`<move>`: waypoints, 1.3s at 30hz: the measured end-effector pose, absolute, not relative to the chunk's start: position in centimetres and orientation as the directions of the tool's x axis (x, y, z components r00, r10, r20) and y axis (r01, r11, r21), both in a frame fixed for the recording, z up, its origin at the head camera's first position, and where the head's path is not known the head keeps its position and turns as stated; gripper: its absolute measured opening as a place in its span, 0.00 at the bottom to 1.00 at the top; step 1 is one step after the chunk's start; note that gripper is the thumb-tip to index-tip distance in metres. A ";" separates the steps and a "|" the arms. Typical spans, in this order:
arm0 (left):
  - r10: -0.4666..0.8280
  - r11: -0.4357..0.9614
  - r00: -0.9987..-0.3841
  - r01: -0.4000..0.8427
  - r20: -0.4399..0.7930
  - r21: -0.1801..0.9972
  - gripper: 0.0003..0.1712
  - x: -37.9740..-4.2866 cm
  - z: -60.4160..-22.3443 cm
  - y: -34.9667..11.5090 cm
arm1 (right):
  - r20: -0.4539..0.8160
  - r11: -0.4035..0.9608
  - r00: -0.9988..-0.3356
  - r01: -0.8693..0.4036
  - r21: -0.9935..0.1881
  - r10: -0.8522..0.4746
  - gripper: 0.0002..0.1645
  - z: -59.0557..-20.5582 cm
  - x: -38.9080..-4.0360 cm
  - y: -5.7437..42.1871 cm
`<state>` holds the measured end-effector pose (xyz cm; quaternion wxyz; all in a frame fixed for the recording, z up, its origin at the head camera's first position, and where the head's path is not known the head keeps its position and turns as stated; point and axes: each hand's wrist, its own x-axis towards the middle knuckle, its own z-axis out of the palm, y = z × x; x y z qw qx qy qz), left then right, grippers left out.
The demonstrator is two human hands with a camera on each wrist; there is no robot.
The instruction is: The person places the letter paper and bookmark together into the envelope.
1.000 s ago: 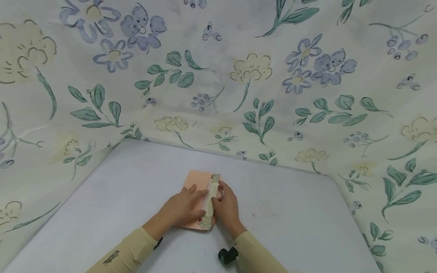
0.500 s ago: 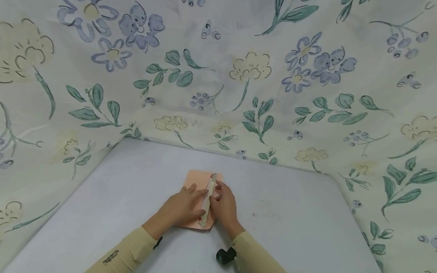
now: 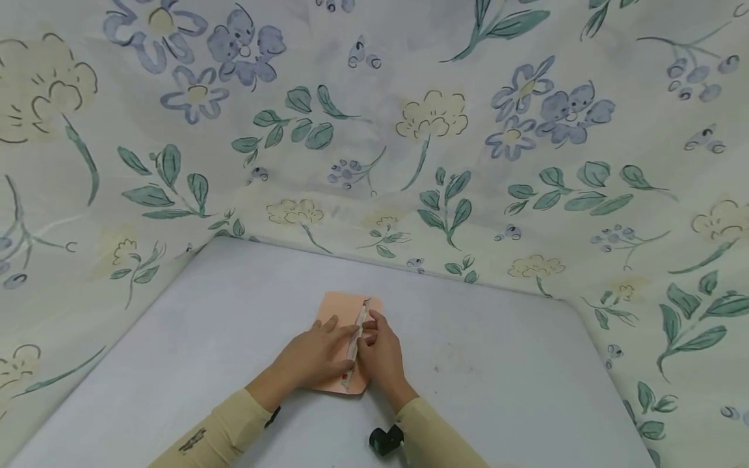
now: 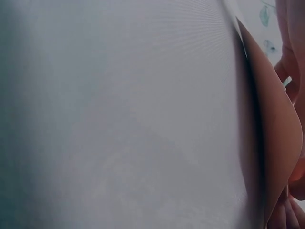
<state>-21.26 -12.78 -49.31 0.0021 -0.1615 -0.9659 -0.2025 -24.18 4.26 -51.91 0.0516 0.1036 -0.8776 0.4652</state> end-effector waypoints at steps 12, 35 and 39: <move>0.313 0.866 -0.947 0.316 0.073 0.388 0.37 -21.3 -49.6 -12.4 | 0.172 0.562 -0.979 -0.205 -0.802 -0.112 0.33 -51.6 -24.0 4.5; 0.290 0.917 -0.957 0.278 0.000 0.288 0.32 -21.7 -50.7 -14.0 | 0.137 0.654 -0.985 -0.172 -0.737 -0.105 0.27 -53.1 -25.3 7.2; 0.282 0.918 -0.959 0.279 0.029 0.284 0.30 -21.7 -50.9 -14.0 | 0.096 0.673 -0.987 -0.159 -0.722 -0.130 0.25 -52.9 -25.5 8.3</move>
